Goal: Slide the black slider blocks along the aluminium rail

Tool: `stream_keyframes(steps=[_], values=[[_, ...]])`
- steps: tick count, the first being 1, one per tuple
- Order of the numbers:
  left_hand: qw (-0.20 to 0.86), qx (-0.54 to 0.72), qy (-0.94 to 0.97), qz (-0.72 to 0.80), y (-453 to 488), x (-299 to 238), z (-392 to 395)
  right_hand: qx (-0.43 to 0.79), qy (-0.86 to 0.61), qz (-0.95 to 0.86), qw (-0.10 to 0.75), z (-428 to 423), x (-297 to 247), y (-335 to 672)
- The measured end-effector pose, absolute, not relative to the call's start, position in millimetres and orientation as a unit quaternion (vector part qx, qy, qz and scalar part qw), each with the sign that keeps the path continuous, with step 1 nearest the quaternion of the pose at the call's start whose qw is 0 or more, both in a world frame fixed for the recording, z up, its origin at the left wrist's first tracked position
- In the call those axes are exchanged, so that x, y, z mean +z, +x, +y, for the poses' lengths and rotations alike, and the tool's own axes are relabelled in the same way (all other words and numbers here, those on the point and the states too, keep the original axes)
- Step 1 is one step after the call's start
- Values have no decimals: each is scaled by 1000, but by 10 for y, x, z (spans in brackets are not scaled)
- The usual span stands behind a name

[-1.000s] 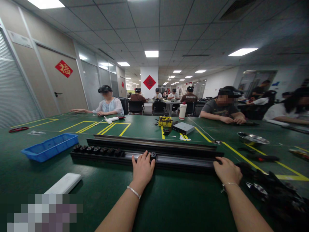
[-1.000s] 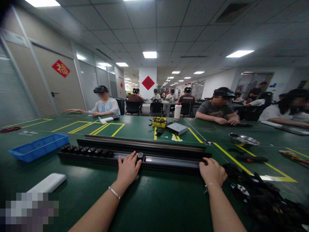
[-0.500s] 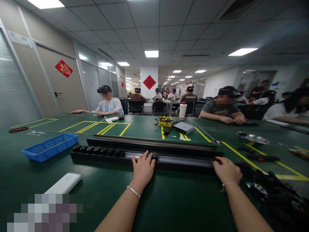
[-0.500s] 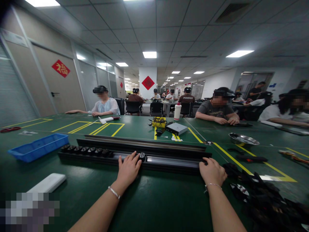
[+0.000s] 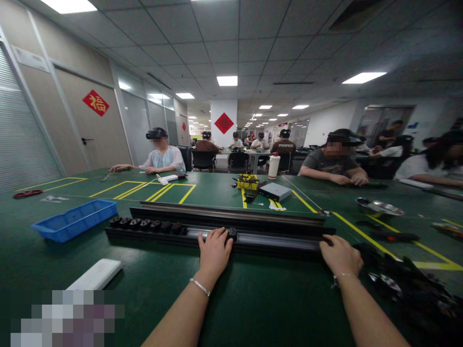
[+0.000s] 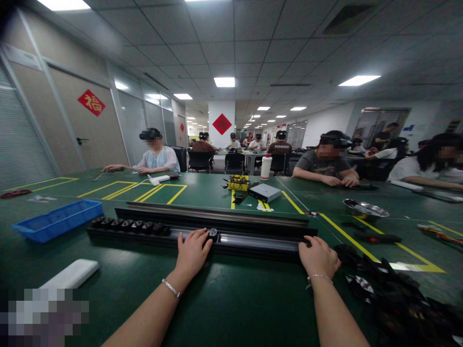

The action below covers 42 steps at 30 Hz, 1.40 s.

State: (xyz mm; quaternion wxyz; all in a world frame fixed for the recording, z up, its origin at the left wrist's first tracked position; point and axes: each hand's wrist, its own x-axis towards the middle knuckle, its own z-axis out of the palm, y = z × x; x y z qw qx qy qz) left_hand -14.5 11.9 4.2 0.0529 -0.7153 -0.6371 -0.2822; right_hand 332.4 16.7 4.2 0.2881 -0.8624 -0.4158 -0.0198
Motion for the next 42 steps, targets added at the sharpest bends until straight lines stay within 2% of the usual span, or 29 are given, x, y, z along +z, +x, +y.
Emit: stream_keyframes(steps=[42], values=[[53,-270,-761,-587,-148,-35,123,-10,-868,-408,282,145,84,3289]])
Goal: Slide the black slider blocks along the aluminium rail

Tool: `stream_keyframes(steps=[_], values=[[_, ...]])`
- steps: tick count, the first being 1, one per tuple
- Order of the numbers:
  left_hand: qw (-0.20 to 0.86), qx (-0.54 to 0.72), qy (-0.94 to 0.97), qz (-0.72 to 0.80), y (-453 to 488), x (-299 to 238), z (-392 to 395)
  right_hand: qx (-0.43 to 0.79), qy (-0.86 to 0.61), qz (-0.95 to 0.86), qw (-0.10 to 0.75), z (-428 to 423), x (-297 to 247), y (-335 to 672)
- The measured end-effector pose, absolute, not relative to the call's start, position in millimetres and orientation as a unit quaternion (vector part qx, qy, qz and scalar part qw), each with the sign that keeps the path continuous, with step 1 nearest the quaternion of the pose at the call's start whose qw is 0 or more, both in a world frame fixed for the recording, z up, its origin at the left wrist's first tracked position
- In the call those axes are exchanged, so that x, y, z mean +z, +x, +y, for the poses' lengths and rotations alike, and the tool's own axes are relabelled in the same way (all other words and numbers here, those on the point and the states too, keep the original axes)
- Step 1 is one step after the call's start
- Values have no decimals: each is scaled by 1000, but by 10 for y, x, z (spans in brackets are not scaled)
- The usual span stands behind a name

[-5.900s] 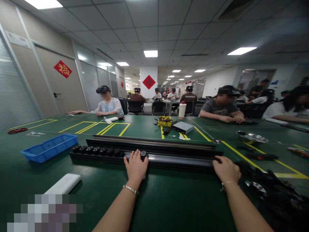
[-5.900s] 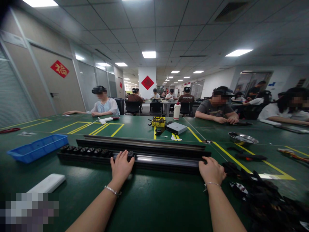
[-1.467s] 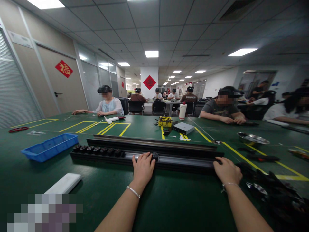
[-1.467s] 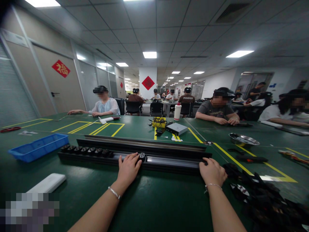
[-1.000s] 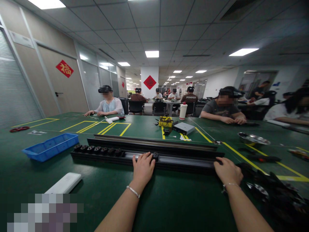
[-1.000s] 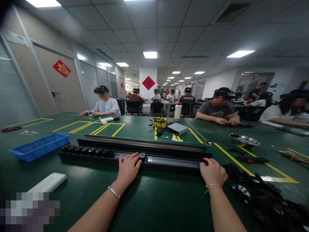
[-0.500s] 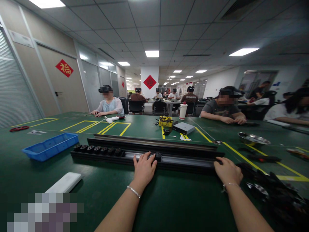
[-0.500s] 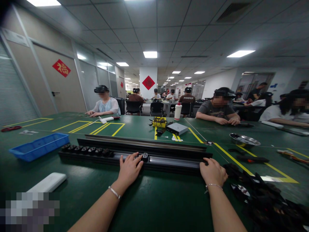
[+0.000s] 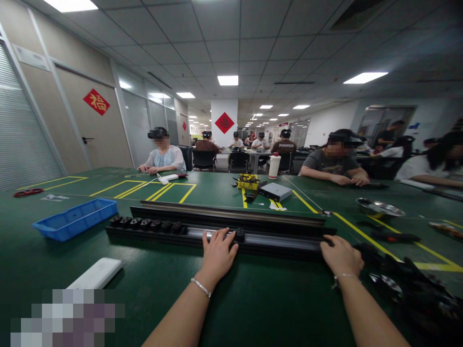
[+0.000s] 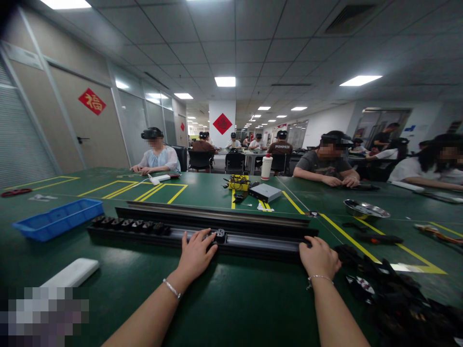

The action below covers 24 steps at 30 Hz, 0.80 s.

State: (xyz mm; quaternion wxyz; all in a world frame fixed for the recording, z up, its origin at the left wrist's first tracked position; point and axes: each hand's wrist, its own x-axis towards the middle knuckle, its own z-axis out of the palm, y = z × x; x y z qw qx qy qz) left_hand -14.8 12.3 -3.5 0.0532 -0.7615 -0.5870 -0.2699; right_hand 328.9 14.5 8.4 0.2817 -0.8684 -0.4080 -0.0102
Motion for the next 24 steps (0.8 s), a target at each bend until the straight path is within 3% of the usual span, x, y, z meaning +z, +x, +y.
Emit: stream_keyframes(steps=[9,16,24], values=[[35,-258,-781,-567,-135,-29,107,-25,-858,-411,308,171,24,3307],[15,-279,-786,-551,-95,-40,93,-104,-849,-419,305,169,-28,3186],[0,-292,-794,-533,-104,-23,92,-99,-738,-600,293,212,82,2821]])
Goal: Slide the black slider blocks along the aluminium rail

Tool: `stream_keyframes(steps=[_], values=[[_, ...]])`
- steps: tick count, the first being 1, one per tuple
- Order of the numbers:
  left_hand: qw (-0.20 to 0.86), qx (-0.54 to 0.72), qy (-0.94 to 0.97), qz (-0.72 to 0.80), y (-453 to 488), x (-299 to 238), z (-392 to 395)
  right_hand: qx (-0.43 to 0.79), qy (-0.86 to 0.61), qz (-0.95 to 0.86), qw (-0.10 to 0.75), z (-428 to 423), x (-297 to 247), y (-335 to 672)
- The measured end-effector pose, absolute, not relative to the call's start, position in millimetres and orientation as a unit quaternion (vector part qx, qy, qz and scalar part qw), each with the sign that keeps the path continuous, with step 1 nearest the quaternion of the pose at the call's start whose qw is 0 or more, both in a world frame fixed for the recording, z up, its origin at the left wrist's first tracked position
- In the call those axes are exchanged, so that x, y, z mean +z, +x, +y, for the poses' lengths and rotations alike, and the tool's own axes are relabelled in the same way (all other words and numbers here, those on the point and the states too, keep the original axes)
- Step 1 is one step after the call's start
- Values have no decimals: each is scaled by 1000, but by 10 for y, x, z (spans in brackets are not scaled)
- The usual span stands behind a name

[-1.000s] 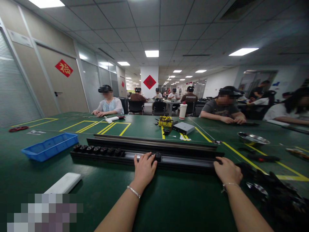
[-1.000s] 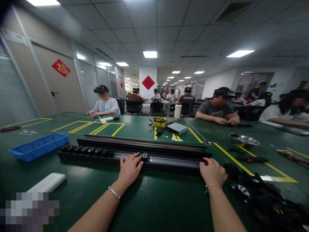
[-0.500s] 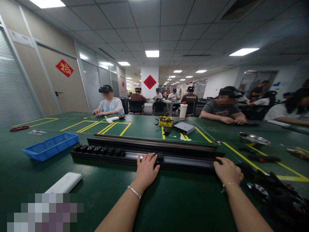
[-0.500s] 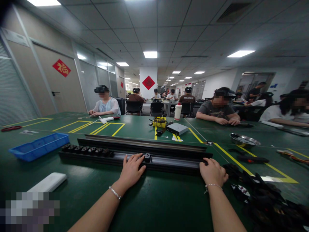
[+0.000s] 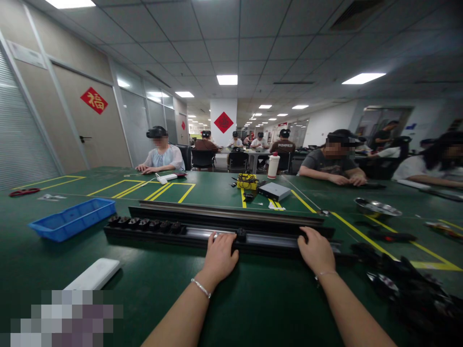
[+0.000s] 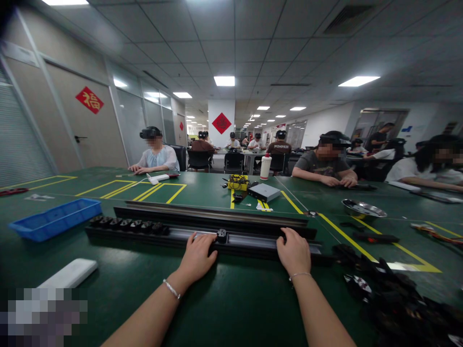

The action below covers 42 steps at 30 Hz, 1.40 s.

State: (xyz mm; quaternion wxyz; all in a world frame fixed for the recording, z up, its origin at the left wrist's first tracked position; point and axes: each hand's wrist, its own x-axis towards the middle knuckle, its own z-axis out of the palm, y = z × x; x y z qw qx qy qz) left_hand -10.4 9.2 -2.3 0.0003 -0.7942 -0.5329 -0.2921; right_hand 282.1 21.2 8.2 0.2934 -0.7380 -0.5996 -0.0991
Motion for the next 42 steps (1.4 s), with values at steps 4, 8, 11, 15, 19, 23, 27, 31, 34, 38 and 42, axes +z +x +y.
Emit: stream_keyframes(steps=[4,8,11,15,19,23,27,31,34,38,42], values=[[-1,-282,-801,-528,-105,-13,86,-43,-661,-684,307,199,109,2500],[4,-274,-805,-527,-99,-3,80,-16,-576,-762,296,117,122,2132],[10,-264,-805,-531,-94,2,78,-21,-514,-812,276,33,123,1874],[17,-248,-807,-536,-94,5,83,-37,-542,-815,204,-59,103,1653],[17,-252,-807,-534,-99,0,87,-23,-558,-816,148,-87,91,1615],[24,-260,-807,-529,-94,-15,80,-30,-556,-818,142,-80,88,1630],[16,-266,-801,-536,-83,-24,75,-41,-555,-818,146,-75,80,1615],[6,-269,-798,-540,-81,-27,82,-50,-556,-816,152,-69,76,1596],[13,-266,-799,-539,-87,-29,87,-53,-556,-815,156,-63,78,1593],[13,-260,-804,-534,-95,-22,89,-51,-562,-812,153,-55,92,1605],[10,-265,-805,-530,-96,-9,85,-55,-571,-806,146,-52,109,1618]])
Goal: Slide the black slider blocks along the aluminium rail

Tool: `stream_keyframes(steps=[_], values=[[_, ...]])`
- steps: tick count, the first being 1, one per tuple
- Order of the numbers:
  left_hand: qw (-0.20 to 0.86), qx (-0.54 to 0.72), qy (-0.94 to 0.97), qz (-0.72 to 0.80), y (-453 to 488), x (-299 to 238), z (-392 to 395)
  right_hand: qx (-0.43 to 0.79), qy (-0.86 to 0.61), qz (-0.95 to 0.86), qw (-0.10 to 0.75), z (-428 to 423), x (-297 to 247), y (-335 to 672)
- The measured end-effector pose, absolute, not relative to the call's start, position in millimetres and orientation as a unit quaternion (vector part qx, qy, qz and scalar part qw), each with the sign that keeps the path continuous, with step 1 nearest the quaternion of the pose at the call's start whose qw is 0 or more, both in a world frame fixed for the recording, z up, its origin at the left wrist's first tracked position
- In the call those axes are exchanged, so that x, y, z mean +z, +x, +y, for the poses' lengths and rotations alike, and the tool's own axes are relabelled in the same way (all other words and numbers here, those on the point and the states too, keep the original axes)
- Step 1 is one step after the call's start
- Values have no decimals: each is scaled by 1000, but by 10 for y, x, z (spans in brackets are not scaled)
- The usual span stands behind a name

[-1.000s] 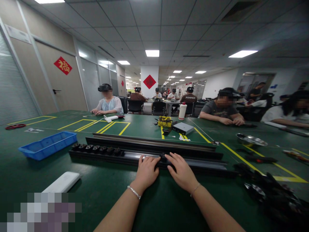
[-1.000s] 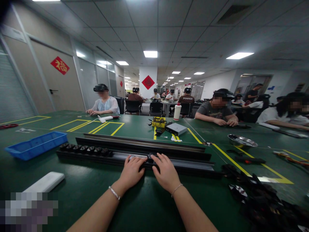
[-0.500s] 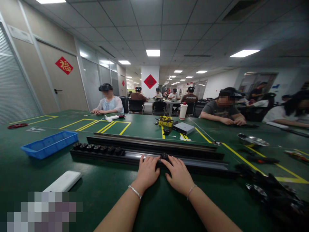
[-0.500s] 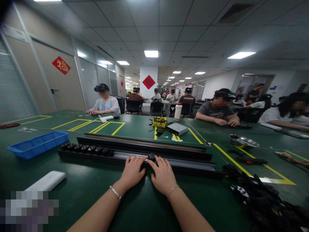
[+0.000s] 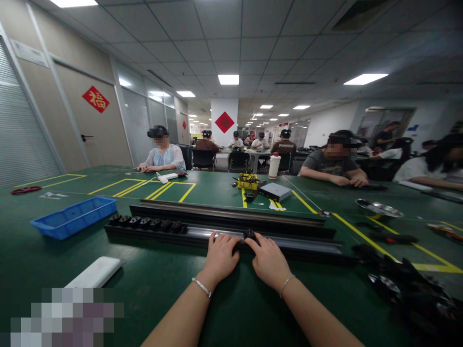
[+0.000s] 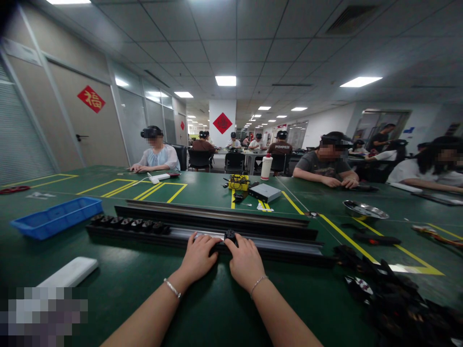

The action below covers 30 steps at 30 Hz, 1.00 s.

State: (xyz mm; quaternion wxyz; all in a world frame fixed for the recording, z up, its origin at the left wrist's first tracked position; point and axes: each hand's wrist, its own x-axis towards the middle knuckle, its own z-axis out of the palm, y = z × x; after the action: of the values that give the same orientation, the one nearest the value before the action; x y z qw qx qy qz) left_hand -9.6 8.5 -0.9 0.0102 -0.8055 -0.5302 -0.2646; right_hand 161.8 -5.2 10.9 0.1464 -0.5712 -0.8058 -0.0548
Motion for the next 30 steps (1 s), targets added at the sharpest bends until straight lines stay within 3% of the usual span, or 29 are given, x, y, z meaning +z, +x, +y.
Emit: stream_keyframes(steps=[30], values=[[17,-267,-808,-525,-100,-46,102,-87,-588,-791,145,-49,50,1570]])
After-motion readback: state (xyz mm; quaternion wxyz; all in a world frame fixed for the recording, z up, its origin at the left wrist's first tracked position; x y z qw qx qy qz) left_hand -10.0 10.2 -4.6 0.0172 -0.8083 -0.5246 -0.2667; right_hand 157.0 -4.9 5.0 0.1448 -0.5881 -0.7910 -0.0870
